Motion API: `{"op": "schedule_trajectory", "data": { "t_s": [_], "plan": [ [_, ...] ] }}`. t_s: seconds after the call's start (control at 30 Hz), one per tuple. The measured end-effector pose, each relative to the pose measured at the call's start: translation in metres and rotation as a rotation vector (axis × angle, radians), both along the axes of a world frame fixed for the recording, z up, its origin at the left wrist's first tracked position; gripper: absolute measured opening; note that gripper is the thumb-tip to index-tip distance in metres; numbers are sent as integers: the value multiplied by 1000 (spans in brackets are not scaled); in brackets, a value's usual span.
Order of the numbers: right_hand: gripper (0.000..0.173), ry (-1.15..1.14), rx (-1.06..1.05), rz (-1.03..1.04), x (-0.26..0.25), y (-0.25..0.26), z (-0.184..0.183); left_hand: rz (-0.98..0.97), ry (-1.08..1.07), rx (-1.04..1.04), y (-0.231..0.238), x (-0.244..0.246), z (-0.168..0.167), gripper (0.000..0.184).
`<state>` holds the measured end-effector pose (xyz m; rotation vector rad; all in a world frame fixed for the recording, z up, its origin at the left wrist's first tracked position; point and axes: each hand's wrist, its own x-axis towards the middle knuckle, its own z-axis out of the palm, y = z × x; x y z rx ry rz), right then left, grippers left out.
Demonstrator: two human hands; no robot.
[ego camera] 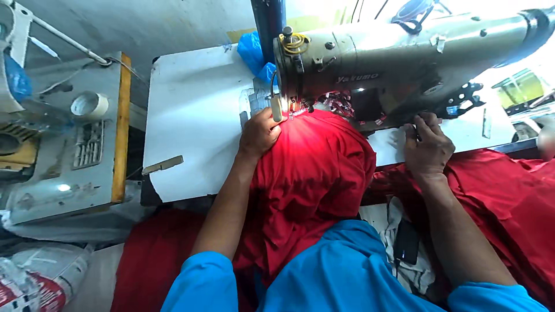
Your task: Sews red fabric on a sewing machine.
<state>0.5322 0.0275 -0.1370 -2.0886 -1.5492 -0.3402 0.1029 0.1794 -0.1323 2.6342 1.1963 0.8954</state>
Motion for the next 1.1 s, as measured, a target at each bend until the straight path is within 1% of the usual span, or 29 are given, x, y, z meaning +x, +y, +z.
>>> {"op": "schedule_trajectory", "data": {
  "t_s": [0.73, 1.1],
  "plan": [
    [41, 3, -21, -15, -1, -1, 1, -26, -5, -9, -3, -1, 2, 31],
    [40, 8, 9, -3, -1, 0, 0, -36, -11, -2, -3, -2, 2, 30]
  ]
}}
